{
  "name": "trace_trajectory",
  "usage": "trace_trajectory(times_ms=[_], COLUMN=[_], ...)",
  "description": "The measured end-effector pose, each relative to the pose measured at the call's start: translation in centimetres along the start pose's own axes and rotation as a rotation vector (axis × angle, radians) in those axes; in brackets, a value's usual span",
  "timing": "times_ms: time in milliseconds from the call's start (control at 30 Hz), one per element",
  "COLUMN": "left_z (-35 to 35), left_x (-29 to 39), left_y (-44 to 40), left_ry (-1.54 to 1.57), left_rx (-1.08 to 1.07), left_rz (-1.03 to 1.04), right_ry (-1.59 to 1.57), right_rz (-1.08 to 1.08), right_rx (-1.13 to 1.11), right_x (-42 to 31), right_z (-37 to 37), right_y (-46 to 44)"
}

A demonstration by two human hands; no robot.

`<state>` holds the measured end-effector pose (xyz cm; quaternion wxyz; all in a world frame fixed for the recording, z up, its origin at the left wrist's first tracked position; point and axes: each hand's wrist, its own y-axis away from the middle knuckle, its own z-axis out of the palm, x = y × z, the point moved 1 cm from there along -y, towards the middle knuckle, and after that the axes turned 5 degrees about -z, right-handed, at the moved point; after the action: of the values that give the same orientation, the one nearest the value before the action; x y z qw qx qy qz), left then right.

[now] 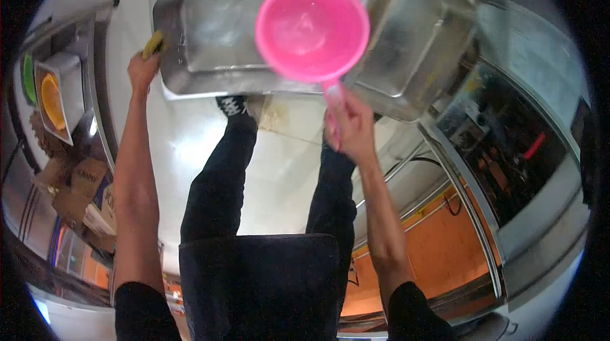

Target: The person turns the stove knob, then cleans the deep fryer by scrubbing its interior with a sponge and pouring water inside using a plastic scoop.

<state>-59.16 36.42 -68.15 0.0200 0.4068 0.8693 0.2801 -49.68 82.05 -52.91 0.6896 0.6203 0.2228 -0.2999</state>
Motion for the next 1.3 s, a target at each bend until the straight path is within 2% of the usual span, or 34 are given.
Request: trace_trajectory(times_ms=[100,167,200,233,267,300,333,367,400,433,500,567,633,667,700,867,933,1067,1133,1233,1300], left_z=[-2.9,-5.0,-4.9,-4.7,-7.6,-6.1,-9.5,-11.1,-13.4,-15.0,-17.6,-21.3,-24.1,-25.1,-25.7,-27.3,-27.4,-27.5,-27.6,-27.7,-27.7], left_x=[1.7,4.4,3.4,3.1,6.1,3.5,7.4,8.8,10.7,11.6,13.3,14.6,16.9,16.3,16.5,13.9,13.0,12.2,11.9,11.5,11.4], left_y=[3.4,7.5,8.7,9.0,13.9,12.9,18.4,20.9,24.4,26.9,30.6,34.3,38.6,39.6,41.0,44.4,44.9,45.2,45.2,45.4,45.5], left_ry=[0.022,0.147,0.445,0.32,0.443,0.445,0.685,0.775,0.739,0.96,0.99,1.061,1.049,1.056,1.09,1.104,1.107,1.119,1.129,1.141,1.155], left_rx=[0.042,0.053,-0.083,-0.106,-0.064,-0.053,-0.125,-0.203,-0.111,-0.185,-0.145,-0.307,-0.174,-0.243,-0.212,-0.289,-0.305,-0.337,-0.353,-0.391,-0.423], left_rz=[-0.01,-0.016,-0.046,-0.109,0.163,0.152,0.008,-0.111,-0.062,-0.067,-0.101,-0.102,-0.198,-0.129,-0.189,-0.195,-0.207,-0.209,-0.21,-0.211,-0.212], right_ry=[0.002,-0.041,-0.063,-0.188,-0.204,-0.202,-0.253,-0.308,-0.323,-0.409,-0.526,-0.545,-0.539,-0.509,-0.534,-0.516,-0.505,-0.272,-0.172,-0.073,0.115], right_rz=[-0.091,0.017,0.014,-0.088,-0.099,-0.097,-0.133,-0.161,-0.238,-0.263,-0.343,-0.435,-0.516,-0.554,-0.58,-0.726,-0.652,-0.647,-0.545,-0.513,-0.351], right_rx=[-0.043,-0.05,-0.011,-0.054,-0.046,-0.049,-0.042,-0.05,-0.021,-0.002,0.021,0.111,0.176,0.238,0.281,0.605,0.755,1.019,1.191,1.308,1.435], right_x=[-5.5,-11.1,-14.3,-17.4,-20.0,-23.1,-25.7,-27.8,-30.0,-31.9,-34.9,-37.9,-40.5,-41.4,-42.1,-43.5,-44.3,-42.6,-41.9,-40.4,-40.5], right_z=[-0.5,-1.0,-0.9,-1.1,-1.5,-2.0,-2.6,-3.4,-4.1,-4.9,-7.1,-9.8,-12.5,-13.7,-15.3,-24.2,-27.4,-36.7,-41.2,-47.6,-50.3], right_y=[7.4,13.7,17.0,20.2,23.5,26.8,30.0,33.2,36.2,39.3,45.1,50.1,54.8,57.3,59.2,65.5,67.0,66.3,65.5,64.0,63.7])
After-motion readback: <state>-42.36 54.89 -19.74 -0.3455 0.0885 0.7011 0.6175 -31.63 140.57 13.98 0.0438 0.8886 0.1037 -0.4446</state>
